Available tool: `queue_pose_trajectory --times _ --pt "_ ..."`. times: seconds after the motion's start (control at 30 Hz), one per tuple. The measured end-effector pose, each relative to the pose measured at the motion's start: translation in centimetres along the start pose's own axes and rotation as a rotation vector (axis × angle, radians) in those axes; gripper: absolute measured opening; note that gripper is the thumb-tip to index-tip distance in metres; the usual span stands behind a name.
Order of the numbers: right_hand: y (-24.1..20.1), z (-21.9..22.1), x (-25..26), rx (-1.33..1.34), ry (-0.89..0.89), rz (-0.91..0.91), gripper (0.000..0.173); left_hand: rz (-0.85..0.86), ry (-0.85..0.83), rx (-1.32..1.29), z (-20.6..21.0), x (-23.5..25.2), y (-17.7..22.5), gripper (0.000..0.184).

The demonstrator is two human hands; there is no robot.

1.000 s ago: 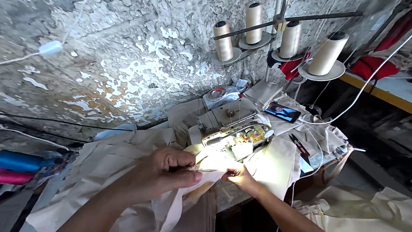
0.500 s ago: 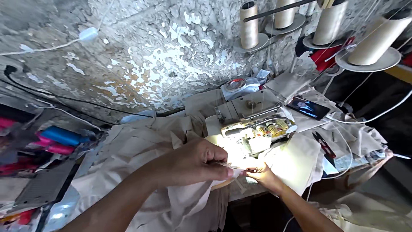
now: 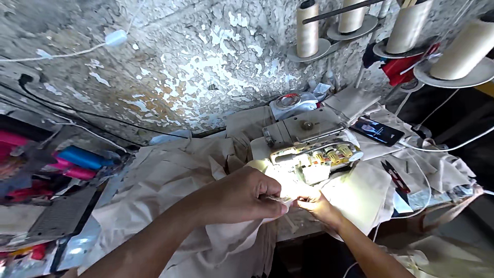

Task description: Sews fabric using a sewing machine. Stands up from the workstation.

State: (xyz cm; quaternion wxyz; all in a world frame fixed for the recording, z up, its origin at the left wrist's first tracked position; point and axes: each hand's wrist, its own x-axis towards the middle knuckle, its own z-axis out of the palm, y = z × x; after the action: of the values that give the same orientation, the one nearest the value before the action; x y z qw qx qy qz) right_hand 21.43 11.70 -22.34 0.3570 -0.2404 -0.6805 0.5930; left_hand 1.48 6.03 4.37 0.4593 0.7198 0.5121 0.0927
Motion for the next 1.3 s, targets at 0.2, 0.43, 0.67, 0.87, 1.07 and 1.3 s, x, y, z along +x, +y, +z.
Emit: queue_pose_trajectory --times 0.2,0.43,0.67,0.87,1.07,1.3 --pt "-0.5 -0.2 0.0 0.043 -0.059 -0.007 0.011 -0.095 -0.065 0.079 0.4 1.0 -0.6 0.027" --pt "-0.3 -0.2 -0.1 0.089 -0.068 -0.02 0.01 -0.135 -0.103 0.158 1.0 2.3 -1.4 0.028" --pt "-0.1 0.0 -0.1 0.135 -0.059 -0.017 0.009 -0.151 -0.116 0.195 1.5 3.5 -2.4 0.028" --pt "0.0 -0.2 0.1 0.11 -0.068 -0.035 0.009 -0.185 -0.128 0.281 1.9 4.5 -3.0 0.031" --pt "-0.3 0.0 0.0 0.107 -0.057 -0.003 0.01 -0.159 -0.153 0.308 2.8 5.2 -4.0 0.032" --pt "0.0 0.0 -0.1 0.079 -0.053 -0.023 0.01 -0.153 -0.191 0.384 3.8 6.3 -5.0 0.037"
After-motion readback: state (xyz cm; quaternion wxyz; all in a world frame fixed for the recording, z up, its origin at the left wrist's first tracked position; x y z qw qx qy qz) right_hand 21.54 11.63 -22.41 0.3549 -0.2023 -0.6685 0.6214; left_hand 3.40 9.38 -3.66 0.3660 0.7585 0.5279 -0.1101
